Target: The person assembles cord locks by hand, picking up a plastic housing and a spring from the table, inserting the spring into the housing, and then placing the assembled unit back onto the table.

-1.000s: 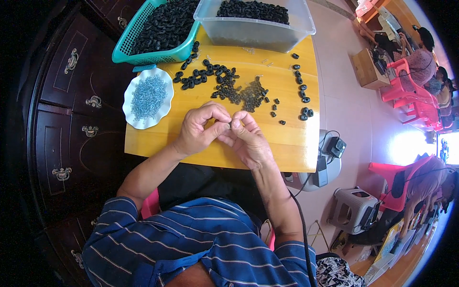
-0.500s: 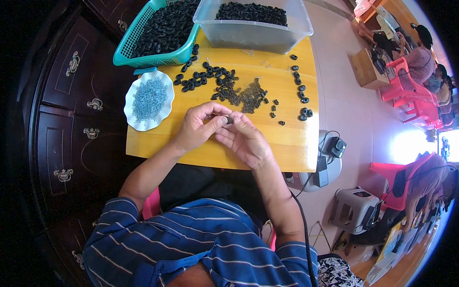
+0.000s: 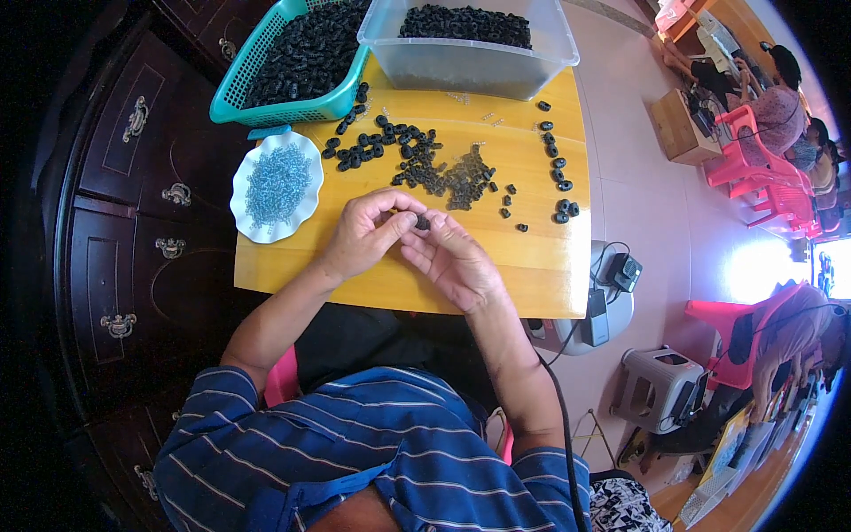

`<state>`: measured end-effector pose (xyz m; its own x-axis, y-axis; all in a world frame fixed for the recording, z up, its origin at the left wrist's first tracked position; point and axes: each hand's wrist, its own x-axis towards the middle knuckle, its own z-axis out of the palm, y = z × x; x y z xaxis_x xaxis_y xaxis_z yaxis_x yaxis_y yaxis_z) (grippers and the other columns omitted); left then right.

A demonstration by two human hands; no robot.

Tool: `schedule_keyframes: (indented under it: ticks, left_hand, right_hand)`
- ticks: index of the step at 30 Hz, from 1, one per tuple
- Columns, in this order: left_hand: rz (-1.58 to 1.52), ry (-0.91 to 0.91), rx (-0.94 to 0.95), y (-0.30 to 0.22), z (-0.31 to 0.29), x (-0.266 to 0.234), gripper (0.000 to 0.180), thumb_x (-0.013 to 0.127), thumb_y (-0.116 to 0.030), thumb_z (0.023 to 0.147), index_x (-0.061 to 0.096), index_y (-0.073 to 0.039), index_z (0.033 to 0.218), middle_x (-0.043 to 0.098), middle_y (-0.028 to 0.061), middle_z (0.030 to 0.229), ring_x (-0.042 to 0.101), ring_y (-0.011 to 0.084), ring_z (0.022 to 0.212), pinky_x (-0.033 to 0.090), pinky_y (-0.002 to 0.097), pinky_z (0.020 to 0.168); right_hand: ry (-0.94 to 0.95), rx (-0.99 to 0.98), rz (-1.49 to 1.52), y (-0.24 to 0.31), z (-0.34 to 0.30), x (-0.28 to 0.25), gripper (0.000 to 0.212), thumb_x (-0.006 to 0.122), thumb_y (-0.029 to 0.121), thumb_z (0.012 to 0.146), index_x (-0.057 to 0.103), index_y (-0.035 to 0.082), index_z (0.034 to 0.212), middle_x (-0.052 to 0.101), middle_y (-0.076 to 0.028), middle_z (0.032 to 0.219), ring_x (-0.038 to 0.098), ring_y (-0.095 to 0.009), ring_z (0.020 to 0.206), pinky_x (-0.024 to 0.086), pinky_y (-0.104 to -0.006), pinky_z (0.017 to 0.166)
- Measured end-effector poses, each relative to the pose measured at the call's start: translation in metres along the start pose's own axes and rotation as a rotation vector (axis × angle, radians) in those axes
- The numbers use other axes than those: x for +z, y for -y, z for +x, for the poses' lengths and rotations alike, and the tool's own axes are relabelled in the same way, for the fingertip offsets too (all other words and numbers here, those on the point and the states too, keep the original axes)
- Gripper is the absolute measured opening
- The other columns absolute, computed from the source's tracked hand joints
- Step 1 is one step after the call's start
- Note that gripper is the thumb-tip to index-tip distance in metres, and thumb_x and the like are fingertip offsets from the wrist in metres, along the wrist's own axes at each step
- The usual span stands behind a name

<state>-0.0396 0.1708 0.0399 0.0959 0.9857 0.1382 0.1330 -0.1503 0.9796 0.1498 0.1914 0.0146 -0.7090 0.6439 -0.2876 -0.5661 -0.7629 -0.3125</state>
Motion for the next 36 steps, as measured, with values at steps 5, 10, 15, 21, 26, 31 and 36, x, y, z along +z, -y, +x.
schedule_keyframes:
  ticks: [5,10,15,21,26,31,36]
  left_hand:
    - [-0.040,-0.047,0.053,-0.002,0.002,-0.001,0.015,0.061,0.001,0.094,0.071,0.001,0.105,0.071,0.0075,0.101,0.070,0.0122,0.084,0.057,0.0253,0.073]
    - [-0.021,-0.029,0.068,-0.008,0.001,-0.003,0.017,0.061,0.002,0.094,0.071,0.001,0.107,0.072,0.0073,0.104,0.070,0.0113,0.087,0.057,0.0251,0.076]
    - [-0.077,0.050,0.014,-0.014,-0.002,-0.005,0.019,0.062,-0.002,0.097,0.069,0.000,0.114,0.069,0.0065,0.109,0.067,0.0121,0.098,0.054,0.0259,0.085]
    - [-0.062,0.042,0.039,-0.014,-0.003,-0.004,0.019,0.062,-0.001,0.096,0.069,0.000,0.113,0.069,0.0066,0.108,0.067,0.0122,0.097,0.055,0.0260,0.085]
    - [-0.049,0.042,0.064,-0.018,-0.002,-0.004,0.019,0.062,0.000,0.096,0.069,0.000,0.114,0.069,0.0071,0.108,0.068,0.0124,0.097,0.055,0.0258,0.085]
    - [-0.048,0.050,0.056,-0.017,-0.003,-0.002,0.019,0.063,-0.001,0.095,0.068,0.000,0.114,0.069,0.0070,0.108,0.068,0.0126,0.096,0.055,0.0255,0.083]
    - [-0.044,0.050,0.059,-0.018,-0.003,-0.002,0.019,0.063,-0.001,0.096,0.068,0.000,0.114,0.070,0.0069,0.108,0.068,0.0125,0.096,0.055,0.0254,0.083]
  right_hand:
    - [-0.001,-0.014,0.017,0.000,0.002,-0.004,0.038,0.066,0.021,0.099,0.056,0.004,0.132,0.067,-0.009,0.117,0.067,-0.020,0.109,0.055,-0.0364,0.101]
    - [-0.009,-0.044,0.030,-0.002,0.001,-0.008,0.041,0.067,0.021,0.099,0.057,0.001,0.133,0.068,-0.010,0.118,0.068,-0.020,0.107,0.056,-0.0357,0.099]
    - [0.021,-0.058,0.008,-0.002,0.000,-0.010,0.039,0.066,0.021,0.099,0.059,0.001,0.131,0.069,-0.011,0.117,0.069,-0.020,0.105,0.058,-0.0348,0.095]
    - [0.023,-0.064,0.034,-0.003,0.000,-0.009,0.035,0.065,0.021,0.100,0.059,0.001,0.128,0.069,-0.012,0.115,0.069,-0.021,0.104,0.059,-0.0363,0.095]
    - [0.016,-0.039,0.116,-0.002,-0.002,-0.007,0.034,0.065,0.020,0.100,0.058,0.001,0.127,0.069,-0.013,0.114,0.069,-0.022,0.104,0.059,-0.0373,0.094]
    - [0.050,-0.060,0.087,-0.004,0.000,-0.011,0.035,0.064,0.019,0.100,0.057,0.001,0.129,0.068,-0.013,0.114,0.070,-0.022,0.102,0.059,-0.0383,0.094]
    - [0.058,-0.063,0.099,-0.004,0.000,-0.011,0.034,0.064,0.019,0.100,0.058,0.001,0.127,0.068,-0.013,0.114,0.070,-0.022,0.102,0.059,-0.0384,0.094]
